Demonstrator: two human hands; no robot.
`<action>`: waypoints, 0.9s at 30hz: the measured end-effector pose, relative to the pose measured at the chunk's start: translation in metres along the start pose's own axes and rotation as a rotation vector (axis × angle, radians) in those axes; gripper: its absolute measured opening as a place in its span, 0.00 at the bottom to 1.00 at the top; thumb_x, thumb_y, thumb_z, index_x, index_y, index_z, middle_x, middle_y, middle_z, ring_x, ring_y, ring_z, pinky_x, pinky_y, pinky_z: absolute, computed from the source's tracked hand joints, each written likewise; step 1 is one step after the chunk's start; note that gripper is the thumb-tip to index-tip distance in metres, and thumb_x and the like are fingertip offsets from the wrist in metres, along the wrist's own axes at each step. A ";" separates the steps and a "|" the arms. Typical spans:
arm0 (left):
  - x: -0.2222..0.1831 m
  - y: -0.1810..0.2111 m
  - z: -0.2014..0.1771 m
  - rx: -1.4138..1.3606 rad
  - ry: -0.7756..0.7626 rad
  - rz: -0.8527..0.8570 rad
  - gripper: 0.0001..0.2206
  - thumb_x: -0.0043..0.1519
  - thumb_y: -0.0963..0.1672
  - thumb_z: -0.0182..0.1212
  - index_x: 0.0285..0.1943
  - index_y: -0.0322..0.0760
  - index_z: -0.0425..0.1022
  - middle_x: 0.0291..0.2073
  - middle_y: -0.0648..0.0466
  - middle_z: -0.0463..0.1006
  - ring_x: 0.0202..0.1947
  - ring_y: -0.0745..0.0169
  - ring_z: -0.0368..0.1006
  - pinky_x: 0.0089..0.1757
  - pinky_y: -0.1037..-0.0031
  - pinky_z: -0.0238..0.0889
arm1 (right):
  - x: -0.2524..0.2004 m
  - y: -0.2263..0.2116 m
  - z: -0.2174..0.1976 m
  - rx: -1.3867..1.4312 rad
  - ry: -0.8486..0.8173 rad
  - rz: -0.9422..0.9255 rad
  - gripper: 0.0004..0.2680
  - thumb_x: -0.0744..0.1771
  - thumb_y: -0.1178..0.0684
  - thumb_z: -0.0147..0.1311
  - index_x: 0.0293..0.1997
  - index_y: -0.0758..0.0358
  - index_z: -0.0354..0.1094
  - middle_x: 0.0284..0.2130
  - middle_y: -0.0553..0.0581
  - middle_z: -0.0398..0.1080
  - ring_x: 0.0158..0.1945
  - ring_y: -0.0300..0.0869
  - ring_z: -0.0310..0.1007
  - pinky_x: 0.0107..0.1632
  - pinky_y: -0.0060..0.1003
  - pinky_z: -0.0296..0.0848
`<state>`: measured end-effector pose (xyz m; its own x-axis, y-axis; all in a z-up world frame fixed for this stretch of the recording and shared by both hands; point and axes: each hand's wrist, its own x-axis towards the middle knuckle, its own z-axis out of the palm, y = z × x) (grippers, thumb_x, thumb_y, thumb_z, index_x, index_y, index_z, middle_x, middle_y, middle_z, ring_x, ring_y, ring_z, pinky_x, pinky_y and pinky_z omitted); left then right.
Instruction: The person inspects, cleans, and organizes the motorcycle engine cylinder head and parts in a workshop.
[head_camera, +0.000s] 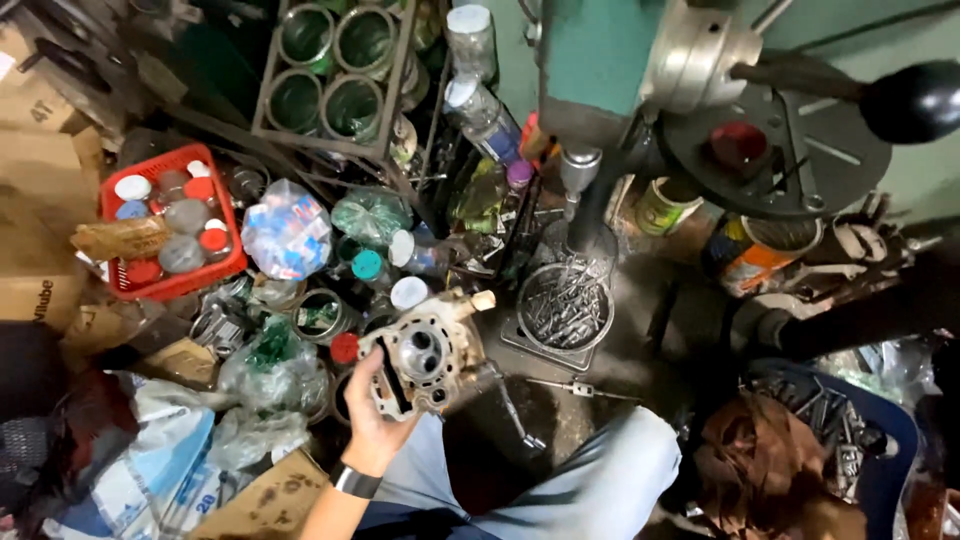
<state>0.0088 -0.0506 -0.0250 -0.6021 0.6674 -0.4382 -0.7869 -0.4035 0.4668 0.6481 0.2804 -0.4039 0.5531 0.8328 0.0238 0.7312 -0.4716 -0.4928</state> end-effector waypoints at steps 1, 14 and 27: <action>0.000 -0.001 0.000 -0.004 -0.007 0.002 0.19 0.60 0.49 0.61 0.58 0.40 0.77 0.53 0.53 0.80 0.53 0.52 0.76 0.55 0.55 0.66 | -0.013 -0.013 -0.018 0.139 -0.019 -0.098 0.18 0.68 0.41 0.60 0.37 0.74 0.75 0.33 0.64 0.76 0.36 0.51 0.72 0.38 0.46 0.72; 0.046 -0.047 -0.021 0.065 -0.071 -0.097 0.22 0.54 0.49 0.67 0.58 0.42 0.74 0.54 0.54 0.78 0.55 0.50 0.71 0.58 0.51 0.62 | -0.166 -0.347 -0.342 0.778 -0.133 -0.507 0.05 0.71 0.55 0.63 0.47 0.65 0.76 0.33 0.53 0.73 0.36 0.36 0.67 0.42 0.31 0.67; 0.064 0.013 -0.001 -0.013 -0.166 -0.055 0.15 0.61 0.47 0.62 0.53 0.39 0.76 0.46 0.56 0.79 0.48 0.58 0.75 0.48 0.63 0.68 | -0.317 -0.448 -0.357 1.535 -0.464 -0.741 0.24 0.69 0.41 0.55 0.71 0.61 0.58 0.61 0.50 0.67 0.64 0.36 0.70 0.71 0.34 0.69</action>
<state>-0.0402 -0.0143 -0.0478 -0.5282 0.7825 -0.3295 -0.8206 -0.3708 0.4349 0.2874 0.1242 0.1196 -0.0383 0.8600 0.5088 -0.3977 0.4540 -0.7973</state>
